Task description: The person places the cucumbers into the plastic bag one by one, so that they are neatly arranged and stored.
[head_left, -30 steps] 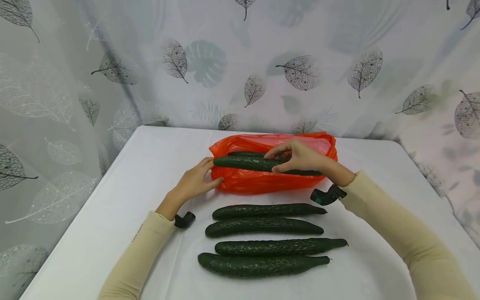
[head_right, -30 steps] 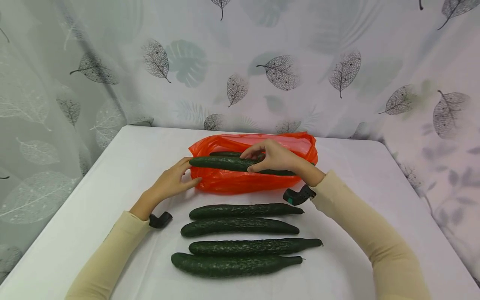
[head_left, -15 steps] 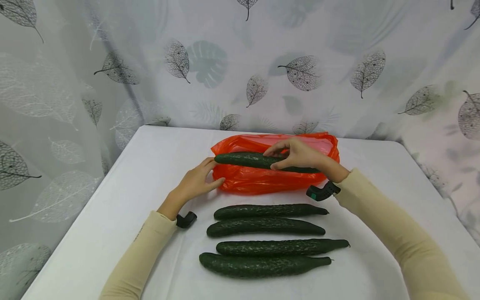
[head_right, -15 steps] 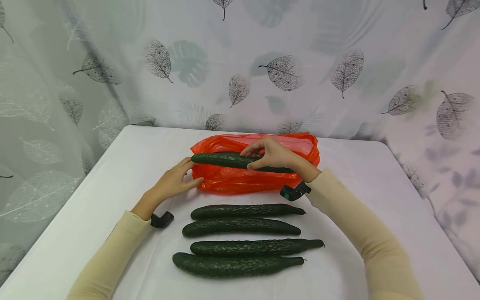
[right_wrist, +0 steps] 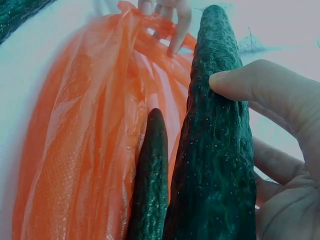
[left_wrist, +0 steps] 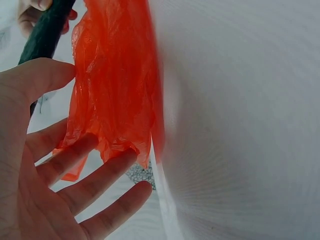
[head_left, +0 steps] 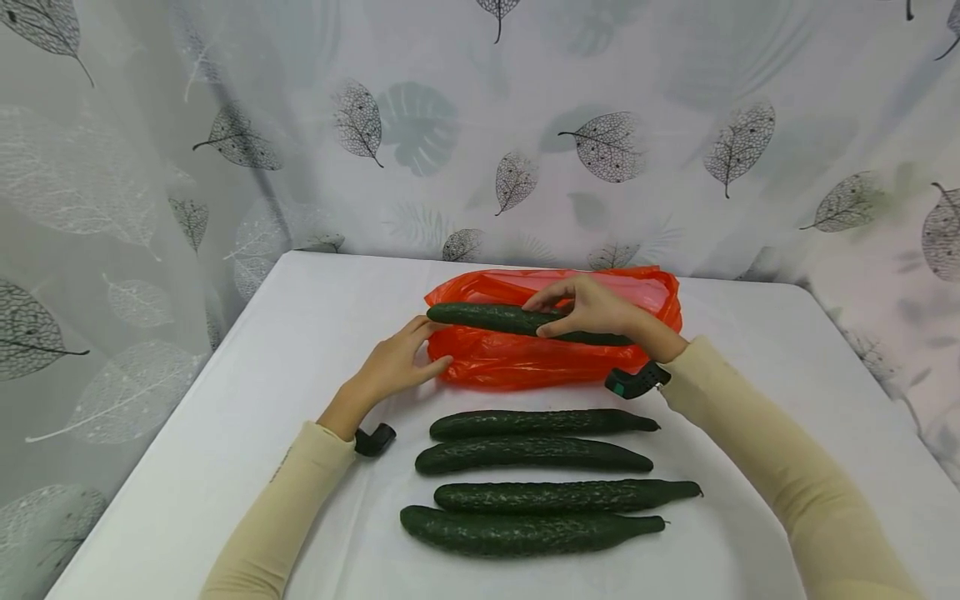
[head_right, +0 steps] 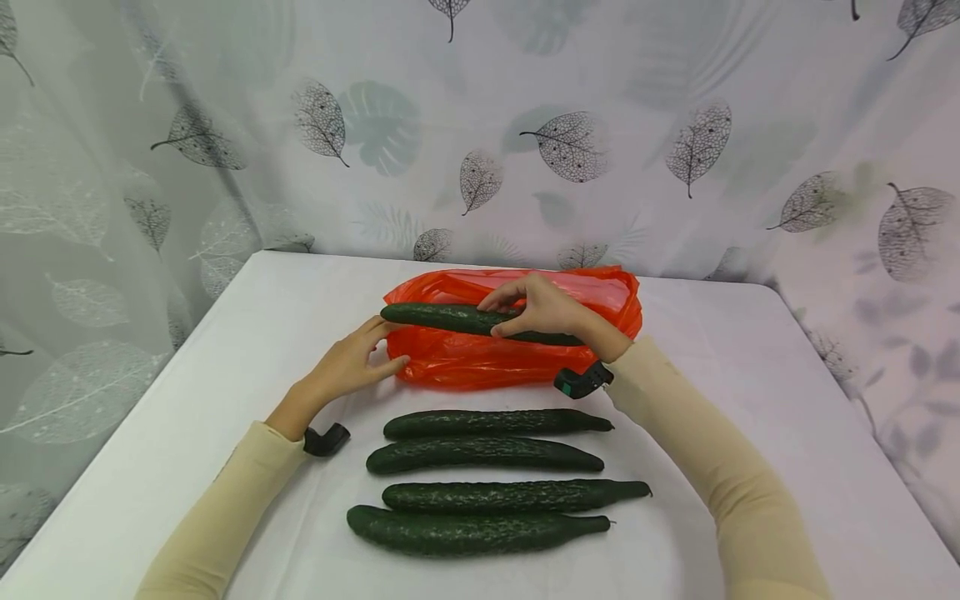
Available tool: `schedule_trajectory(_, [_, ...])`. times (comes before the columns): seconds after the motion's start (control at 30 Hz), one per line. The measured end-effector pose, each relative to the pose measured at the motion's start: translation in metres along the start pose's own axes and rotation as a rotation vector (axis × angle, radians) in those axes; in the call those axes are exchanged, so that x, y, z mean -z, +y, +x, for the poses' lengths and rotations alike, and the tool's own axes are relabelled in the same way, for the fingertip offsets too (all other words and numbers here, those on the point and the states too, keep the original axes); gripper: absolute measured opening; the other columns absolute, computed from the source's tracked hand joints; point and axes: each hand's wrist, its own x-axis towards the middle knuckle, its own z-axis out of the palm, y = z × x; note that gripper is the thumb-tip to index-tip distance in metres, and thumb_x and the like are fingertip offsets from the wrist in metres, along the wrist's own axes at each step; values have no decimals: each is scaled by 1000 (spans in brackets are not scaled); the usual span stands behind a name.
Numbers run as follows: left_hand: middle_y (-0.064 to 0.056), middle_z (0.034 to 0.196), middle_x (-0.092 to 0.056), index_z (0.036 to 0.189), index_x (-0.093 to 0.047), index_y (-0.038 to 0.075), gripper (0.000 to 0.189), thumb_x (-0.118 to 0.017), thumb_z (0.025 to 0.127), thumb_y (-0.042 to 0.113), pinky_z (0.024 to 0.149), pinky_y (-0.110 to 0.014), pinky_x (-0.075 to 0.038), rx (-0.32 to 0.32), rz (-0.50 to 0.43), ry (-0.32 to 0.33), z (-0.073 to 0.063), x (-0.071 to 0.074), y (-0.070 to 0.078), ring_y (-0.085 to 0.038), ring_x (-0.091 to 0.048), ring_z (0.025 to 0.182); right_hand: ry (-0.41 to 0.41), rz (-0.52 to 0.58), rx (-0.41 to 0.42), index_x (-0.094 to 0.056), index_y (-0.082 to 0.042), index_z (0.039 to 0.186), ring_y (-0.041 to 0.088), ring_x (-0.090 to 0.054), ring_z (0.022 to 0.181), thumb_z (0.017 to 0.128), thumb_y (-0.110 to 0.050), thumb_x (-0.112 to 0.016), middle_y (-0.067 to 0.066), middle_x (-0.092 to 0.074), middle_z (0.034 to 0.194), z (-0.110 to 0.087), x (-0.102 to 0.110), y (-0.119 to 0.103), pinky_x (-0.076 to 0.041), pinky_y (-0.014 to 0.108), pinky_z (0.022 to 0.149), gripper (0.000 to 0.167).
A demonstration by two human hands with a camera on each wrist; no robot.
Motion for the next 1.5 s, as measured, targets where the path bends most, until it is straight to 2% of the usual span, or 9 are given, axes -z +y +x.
schedule_trajectory(0.27, [-9, 143, -47, 142, -49, 10, 62, -66, 90, 38, 95, -54, -49, 4, -10, -1, 0, 0, 1, -31, -54, 125, -10, -19, 40, -73, -8, 114, 21, -60, 101, 79, -16, -82, 6, -70, 112, 5, -2, 15, -50, 43, 89, 37])
schedule_trajectory(0.6, [-9, 142, -47, 139, -52, 11, 57, -66, 90, 38, 92, -52, -51, -16, -12, 3, 0, 1, 1, -30, -55, 122, 8, -57, -5, -73, -9, 113, 22, -61, 100, 79, -17, -82, 6, -70, 112, 5, -2, 31, -50, 46, 91, 36])
schedule_trajectory(0.8, [-9, 143, -47, 139, -52, 14, 56, -67, 91, 38, 90, -53, -52, -25, -3, 7, -1, 0, 1, -31, -57, 120, -12, -80, -14, -73, -7, 113, 24, -62, 97, 79, -15, -82, 8, -70, 111, 8, -2, 36, -50, 47, 88, 36])
schedule_trajectory(1.1, [-10, 143, -46, 139, -52, 13, 56, -66, 91, 37, 92, -53, -51, -30, -7, 3, 0, 1, 2, -31, -55, 122, -29, -107, -48, -73, -6, 109, 22, -63, 94, 78, -11, -82, 7, -71, 106, 11, -2, 42, -54, 42, 86, 33])
schedule_trajectory(1.5, [-10, 145, -45, 140, -52, 15, 56, -66, 91, 37, 94, -54, -49, -15, -3, 1, 0, 0, 1, -32, -52, 126, -36, -153, 42, -72, 1, 107, 25, -64, 90, 76, -4, -81, 12, -71, 101, 17, -7, 46, -54, 45, 82, 33])
